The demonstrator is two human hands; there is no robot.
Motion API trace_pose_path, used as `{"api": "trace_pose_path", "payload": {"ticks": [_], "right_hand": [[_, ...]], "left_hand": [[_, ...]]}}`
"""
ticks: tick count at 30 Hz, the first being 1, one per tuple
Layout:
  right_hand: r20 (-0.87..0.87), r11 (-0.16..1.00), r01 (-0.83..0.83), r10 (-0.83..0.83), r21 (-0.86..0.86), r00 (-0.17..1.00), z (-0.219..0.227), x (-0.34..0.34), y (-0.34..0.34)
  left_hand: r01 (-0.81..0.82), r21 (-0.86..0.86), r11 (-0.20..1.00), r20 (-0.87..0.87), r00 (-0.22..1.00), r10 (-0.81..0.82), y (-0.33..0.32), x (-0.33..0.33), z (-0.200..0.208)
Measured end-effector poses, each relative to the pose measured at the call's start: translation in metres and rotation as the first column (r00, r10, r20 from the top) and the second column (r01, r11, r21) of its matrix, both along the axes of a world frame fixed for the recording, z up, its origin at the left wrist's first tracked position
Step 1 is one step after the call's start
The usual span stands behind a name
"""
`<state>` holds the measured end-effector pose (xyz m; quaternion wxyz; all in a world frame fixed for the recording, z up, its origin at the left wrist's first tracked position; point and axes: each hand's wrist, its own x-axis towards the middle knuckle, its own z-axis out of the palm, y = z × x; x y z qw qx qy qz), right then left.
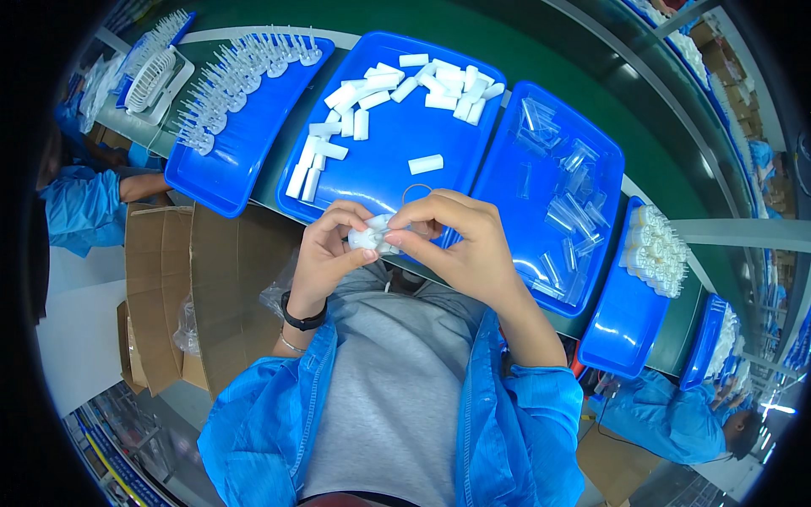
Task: The person assembles small white plastic components by hand, inserting pins into the parts and securing them together.
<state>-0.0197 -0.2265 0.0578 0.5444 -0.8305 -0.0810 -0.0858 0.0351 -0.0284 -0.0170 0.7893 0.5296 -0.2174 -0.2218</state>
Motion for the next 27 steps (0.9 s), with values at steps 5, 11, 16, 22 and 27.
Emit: {"api": "trace_pose_path", "payload": {"ticks": [5, 11, 16, 22, 27], "right_hand": [[-0.180, 0.970, 0.021, 0.024, 0.241, 0.983, 0.007, -0.002, 0.000], [-0.103, 0.994, -0.006, 0.017, 0.105, 0.995, 0.001, 0.000, -0.010], [-0.101, 0.991, 0.010, 0.004, 0.136, 0.995, -0.002, 0.000, -0.006], [-0.166, 0.990, 0.059, -0.037, 0.125, 0.985, -0.010, -0.003, -0.004], [-0.064, 0.973, 0.070, -0.057, 0.221, 0.996, -0.026, -0.006, 0.000]], "left_hand": [[-0.021, 0.019, 1.000, -0.001, 1.000, 0.021, 0.002, 0.000, -0.001], [-0.028, 0.010, 1.000, -0.007, 1.000, 0.028, 0.001, -0.001, 0.000], [-0.040, -0.004, 0.999, 0.002, 0.999, 0.040, 0.003, 0.000, -0.002], [-0.054, -0.002, 0.999, 0.021, 0.998, 0.054, 0.006, 0.001, -0.005], [-0.039, -0.011, 0.999, 0.030, 0.999, 0.039, 0.005, 0.001, -0.004]]}}
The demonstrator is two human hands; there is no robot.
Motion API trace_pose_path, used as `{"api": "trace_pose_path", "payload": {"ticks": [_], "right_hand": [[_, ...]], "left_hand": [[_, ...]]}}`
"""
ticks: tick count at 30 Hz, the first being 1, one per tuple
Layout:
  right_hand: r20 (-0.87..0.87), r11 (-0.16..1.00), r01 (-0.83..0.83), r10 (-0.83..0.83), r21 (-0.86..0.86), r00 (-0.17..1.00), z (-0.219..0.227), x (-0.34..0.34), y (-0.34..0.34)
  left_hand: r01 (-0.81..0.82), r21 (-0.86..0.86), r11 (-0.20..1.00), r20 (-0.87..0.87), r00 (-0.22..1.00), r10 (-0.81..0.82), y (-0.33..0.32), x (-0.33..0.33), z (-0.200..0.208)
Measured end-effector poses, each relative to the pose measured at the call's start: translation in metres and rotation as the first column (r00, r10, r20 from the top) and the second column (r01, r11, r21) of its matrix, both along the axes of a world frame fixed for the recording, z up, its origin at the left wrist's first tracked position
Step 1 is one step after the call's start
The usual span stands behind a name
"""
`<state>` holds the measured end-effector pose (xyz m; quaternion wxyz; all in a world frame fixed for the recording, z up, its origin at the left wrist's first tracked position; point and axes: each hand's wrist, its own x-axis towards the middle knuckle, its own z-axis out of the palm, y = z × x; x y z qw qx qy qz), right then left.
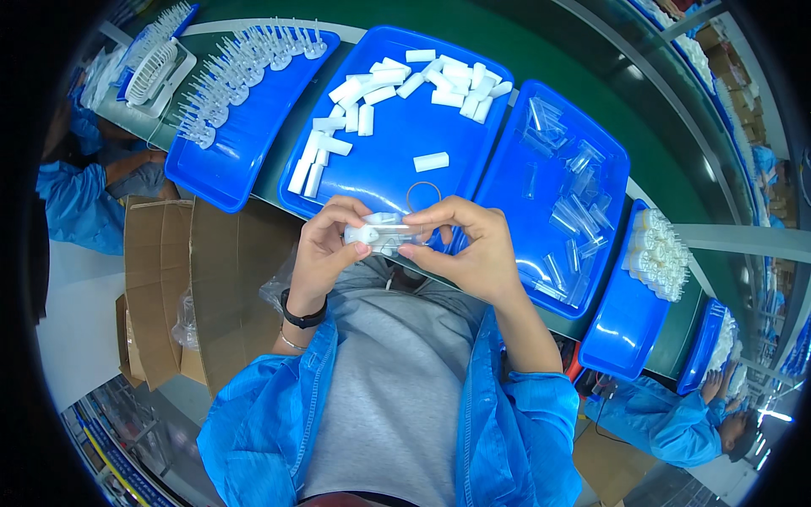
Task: The person assembles small white plastic components by hand, inserting pins into the parts and securing them together.
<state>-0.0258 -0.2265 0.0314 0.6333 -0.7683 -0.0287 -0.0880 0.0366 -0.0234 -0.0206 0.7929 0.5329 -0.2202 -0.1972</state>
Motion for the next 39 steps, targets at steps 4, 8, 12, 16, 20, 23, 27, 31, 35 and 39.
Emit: {"api": "trace_pose_path", "payload": {"ticks": [4, 8, 12, 16, 20, 23, 27, 31, 35, 39], "right_hand": [[0.005, 0.985, 0.006, -0.007, 0.174, 1.000, -0.013, 0.000, 0.003], [0.042, 0.994, -0.021, 0.016, 0.108, 0.999, -0.015, 0.000, 0.003], [0.067, 1.000, -0.031, 0.031, 0.002, 0.997, -0.011, 0.001, 0.002], [0.060, 1.000, -0.012, 0.012, 0.006, 0.998, -0.010, 0.001, 0.002], [0.057, 1.000, 0.009, -0.010, 0.003, 0.998, -0.010, 0.001, 0.002], [0.042, 1.000, 0.018, -0.018, 0.001, 0.999, -0.011, -0.002, 0.002], [0.055, 0.999, 0.038, -0.037, -0.005, 0.998, -0.013, -0.003, 0.005], [0.085, 0.997, 0.027, -0.021, -0.075, 0.996, -0.015, -0.005, 0.004], [0.053, 0.990, 0.014, -0.007, -0.143, 0.999, -0.010, -0.003, 0.004], [-0.032, 0.996, 0.036, -0.039, -0.084, 0.999, -0.012, -0.003, 0.006]], "left_hand": [[-0.006, 0.034, 0.999, 0.028, 1.000, 0.005, 0.000, 0.002, 0.001], [-0.021, 0.082, 0.996, 0.071, 0.997, 0.015, 0.002, 0.004, -0.001], [0.027, 0.068, 0.997, 0.046, 0.998, -0.030, 0.005, 0.008, 0.000], [-0.010, 0.090, 0.996, 0.045, 0.999, 0.006, 0.007, 0.007, 0.002], [-0.026, 0.101, 0.995, 0.038, 0.999, 0.023, 0.006, 0.005, 0.002], [-0.031, 0.104, 0.994, 0.044, 0.999, 0.026, 0.004, 0.005, 0.003], [-0.058, 0.153, 0.987, 0.098, 0.994, 0.043, 0.002, 0.005, 0.002], [-0.032, 0.189, 0.981, 0.092, 0.996, 0.014, 0.004, 0.008, 0.003], [-0.001, 0.279, 0.960, 0.122, 0.992, -0.034, 0.009, 0.012, 0.007], [-0.017, 0.357, 0.934, 0.162, 0.986, -0.044, 0.010, 0.012, 0.009]]}}
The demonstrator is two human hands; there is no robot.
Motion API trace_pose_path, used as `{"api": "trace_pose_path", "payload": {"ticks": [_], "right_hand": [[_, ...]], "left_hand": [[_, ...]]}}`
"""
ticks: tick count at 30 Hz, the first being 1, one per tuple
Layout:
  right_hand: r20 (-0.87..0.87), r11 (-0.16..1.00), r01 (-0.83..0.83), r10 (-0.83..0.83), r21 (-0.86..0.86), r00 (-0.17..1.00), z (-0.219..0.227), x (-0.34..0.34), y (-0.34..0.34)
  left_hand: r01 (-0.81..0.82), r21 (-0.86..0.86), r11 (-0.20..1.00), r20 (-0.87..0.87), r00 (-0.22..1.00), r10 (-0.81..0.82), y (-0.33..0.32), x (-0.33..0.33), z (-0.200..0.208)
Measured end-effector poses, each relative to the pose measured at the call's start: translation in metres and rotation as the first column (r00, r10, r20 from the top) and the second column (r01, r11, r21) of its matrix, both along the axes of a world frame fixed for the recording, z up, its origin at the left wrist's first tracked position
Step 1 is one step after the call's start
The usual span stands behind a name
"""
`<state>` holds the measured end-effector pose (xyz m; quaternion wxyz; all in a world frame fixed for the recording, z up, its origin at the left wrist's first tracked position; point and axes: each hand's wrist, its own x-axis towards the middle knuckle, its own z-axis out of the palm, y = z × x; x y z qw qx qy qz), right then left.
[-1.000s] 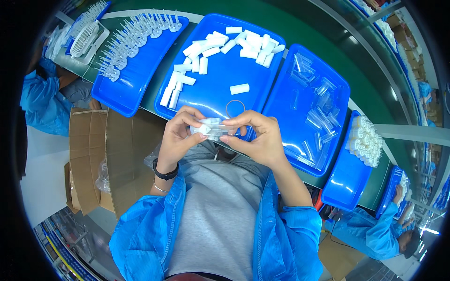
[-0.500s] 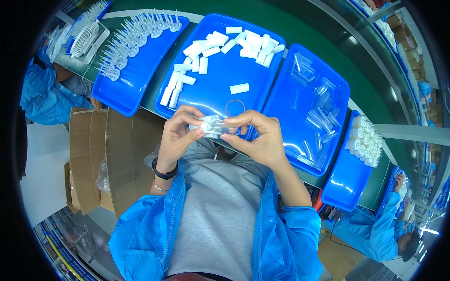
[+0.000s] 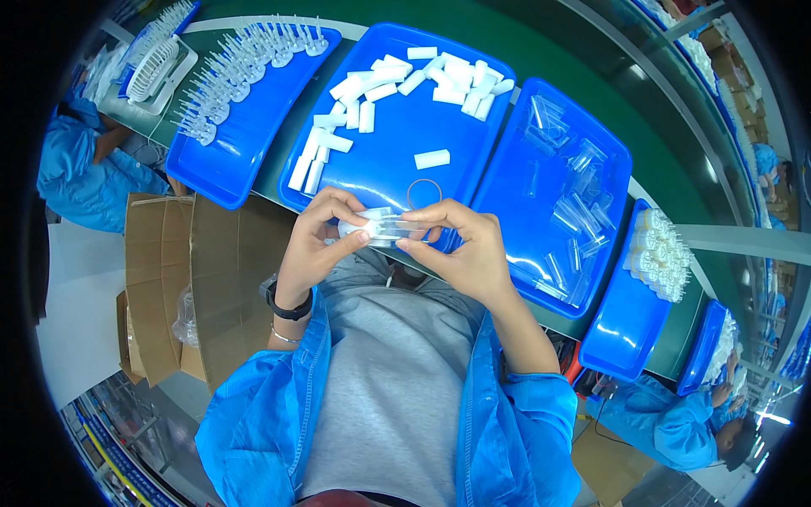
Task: The person assembles small white plastic components by hand, inserting pins into the parts and securing them together.
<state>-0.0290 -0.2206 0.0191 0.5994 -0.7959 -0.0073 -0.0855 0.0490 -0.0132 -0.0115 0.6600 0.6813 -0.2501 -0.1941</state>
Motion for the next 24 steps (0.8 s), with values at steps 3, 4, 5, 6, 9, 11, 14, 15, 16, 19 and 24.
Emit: {"api": "trace_pose_path", "payload": {"ticks": [3, 4, 5, 6, 9, 11, 14, 15, 16, 19, 24], "right_hand": [[-0.004, 0.997, 0.005, -0.005, 0.072, 1.000, -0.004, -0.001, 0.000], [-0.005, 0.997, 0.005, -0.005, 0.072, 1.000, -0.005, -0.001, 0.000], [0.019, 0.998, 0.005, -0.006, 0.066, 1.000, -0.006, -0.001, 0.000], [0.045, 0.998, 0.003, -0.006, 0.061, 0.999, -0.006, -0.001, 0.001], [0.107, 0.997, -0.017, 0.009, 0.071, 0.994, -0.009, -0.002, 0.002], [0.116, 0.996, -0.030, 0.021, 0.083, 0.993, -0.009, -0.001, 0.002], [0.108, 0.994, -0.032, 0.021, 0.105, 0.994, -0.009, -0.001, 0.002], [0.091, 0.993, -0.022, 0.012, 0.118, 0.996, -0.009, 0.000, 0.001], [0.090, 0.993, -0.021, 0.011, 0.117, 0.996, -0.007, 0.001, 0.000], [0.022, 0.999, -0.025, 0.025, -0.028, 0.999, 0.004, 0.004, -0.005], [-0.143, 0.999, 0.025, -0.030, -0.041, 0.989, 0.014, 0.004, -0.011]], "left_hand": [[0.028, 0.018, 0.999, 0.016, 0.999, -0.029, 0.001, 0.000, 0.003], [0.029, 0.018, 0.999, 0.015, 0.999, -0.029, 0.001, 0.000, 0.004], [0.032, 0.013, 0.999, 0.037, 0.999, -0.032, 0.001, 0.000, 0.005], [0.034, 0.008, 0.999, 0.060, 0.998, -0.034, 0.001, 0.001, 0.005], [0.013, 0.003, 1.000, 0.164, 0.986, -0.014, 0.002, 0.002, 0.000], [0.020, 0.021, 1.000, 0.183, 0.983, -0.024, 0.004, 0.004, 0.002], [0.017, 0.037, 0.999, 0.195, 0.980, -0.024, 0.004, 0.004, 0.005], [0.004, 0.036, 0.999, 0.189, 0.982, -0.011, 0.003, 0.004, 0.005], [0.005, 0.035, 0.999, 0.189, 0.982, -0.012, 0.002, 0.003, 0.007], [-0.014, 0.013, 1.000, 0.060, 0.998, 0.013, 0.000, 0.001, 0.010], [-0.119, -0.232, 0.965, -0.121, 0.988, 0.093, 0.004, 0.003, -0.002]]}}
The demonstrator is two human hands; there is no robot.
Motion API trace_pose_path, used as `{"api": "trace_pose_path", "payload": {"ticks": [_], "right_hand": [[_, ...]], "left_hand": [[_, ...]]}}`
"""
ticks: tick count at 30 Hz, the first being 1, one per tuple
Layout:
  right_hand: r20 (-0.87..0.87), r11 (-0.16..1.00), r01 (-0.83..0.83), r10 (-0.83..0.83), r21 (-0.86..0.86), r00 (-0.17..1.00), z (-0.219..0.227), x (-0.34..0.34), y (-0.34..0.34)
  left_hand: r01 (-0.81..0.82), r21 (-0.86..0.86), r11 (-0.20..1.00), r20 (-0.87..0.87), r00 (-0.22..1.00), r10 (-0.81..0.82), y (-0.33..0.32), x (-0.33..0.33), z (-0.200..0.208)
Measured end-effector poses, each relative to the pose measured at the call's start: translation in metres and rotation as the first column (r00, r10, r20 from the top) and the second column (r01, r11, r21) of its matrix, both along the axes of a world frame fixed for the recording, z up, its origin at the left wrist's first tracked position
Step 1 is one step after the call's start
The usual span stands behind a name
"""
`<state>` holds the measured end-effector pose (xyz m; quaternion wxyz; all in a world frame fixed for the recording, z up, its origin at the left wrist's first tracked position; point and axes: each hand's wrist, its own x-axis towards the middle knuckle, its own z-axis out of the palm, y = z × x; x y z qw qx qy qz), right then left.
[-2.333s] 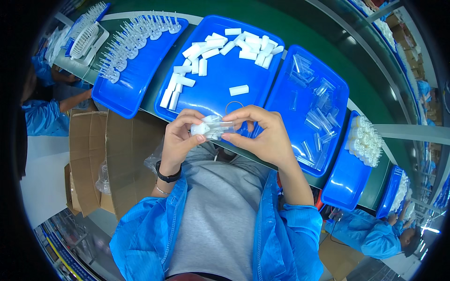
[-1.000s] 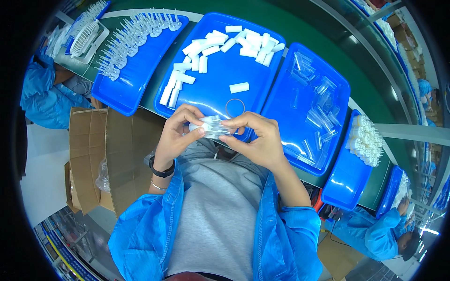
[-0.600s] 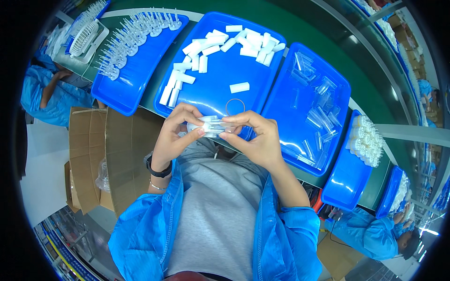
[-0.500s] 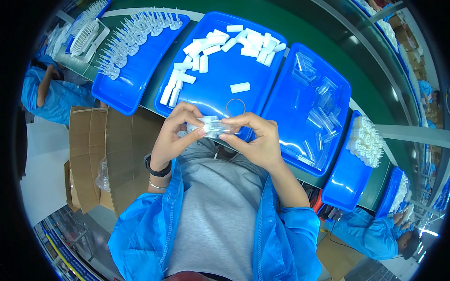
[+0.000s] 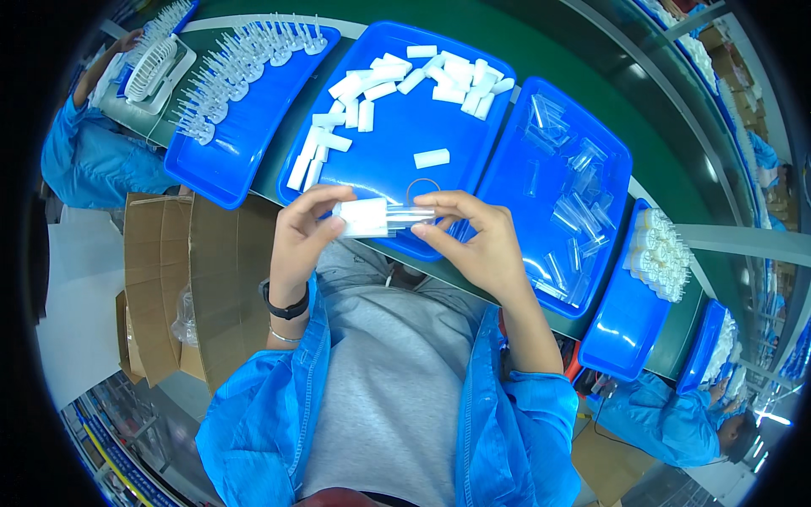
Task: The person assembles small white plastic components by hand, inserting pins into the parts and securing them together.
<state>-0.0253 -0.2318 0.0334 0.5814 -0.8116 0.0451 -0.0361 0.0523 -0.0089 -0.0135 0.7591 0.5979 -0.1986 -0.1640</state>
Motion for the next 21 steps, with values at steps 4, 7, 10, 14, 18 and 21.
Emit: {"api": "trace_pose_path", "payload": {"ticks": [4, 7, 10, 14, 18, 21], "right_hand": [[0.100, 1.000, -0.007, 0.005, 0.029, 0.995, -0.007, 0.004, -0.005], [0.278, 0.995, -0.082, 0.093, -0.050, 0.956, -0.010, 0.009, -0.002], [0.305, 0.995, -0.096, 0.095, -0.011, 0.948, -0.009, 0.010, 0.004], [0.322, 0.993, -0.116, 0.113, -0.008, 0.940, -0.015, 0.008, 0.012], [0.345, 0.993, -0.118, 0.118, -0.020, 0.931, -0.013, 0.008, 0.015], [0.350, 0.990, -0.132, 0.138, -0.043, 0.927, -0.008, 0.008, 0.024]], "left_hand": [[-0.007, -0.271, 0.962, -0.266, 0.962, -0.068, 0.000, 0.000, -0.012], [0.026, -0.454, 0.891, -0.381, 0.898, -0.221, 0.000, -0.002, -0.025], [0.044, -0.533, 0.845, -0.368, 0.887, -0.279, -0.001, -0.006, -0.029], [0.067, -0.575, 0.816, -0.344, 0.885, -0.315, -0.005, -0.008, -0.030], [0.119, -0.573, 0.811, -0.352, 0.857, -0.376, -0.008, -0.009, -0.032], [0.145, -0.662, 0.736, -0.366, 0.793, -0.486, -0.008, -0.011, -0.041]]}}
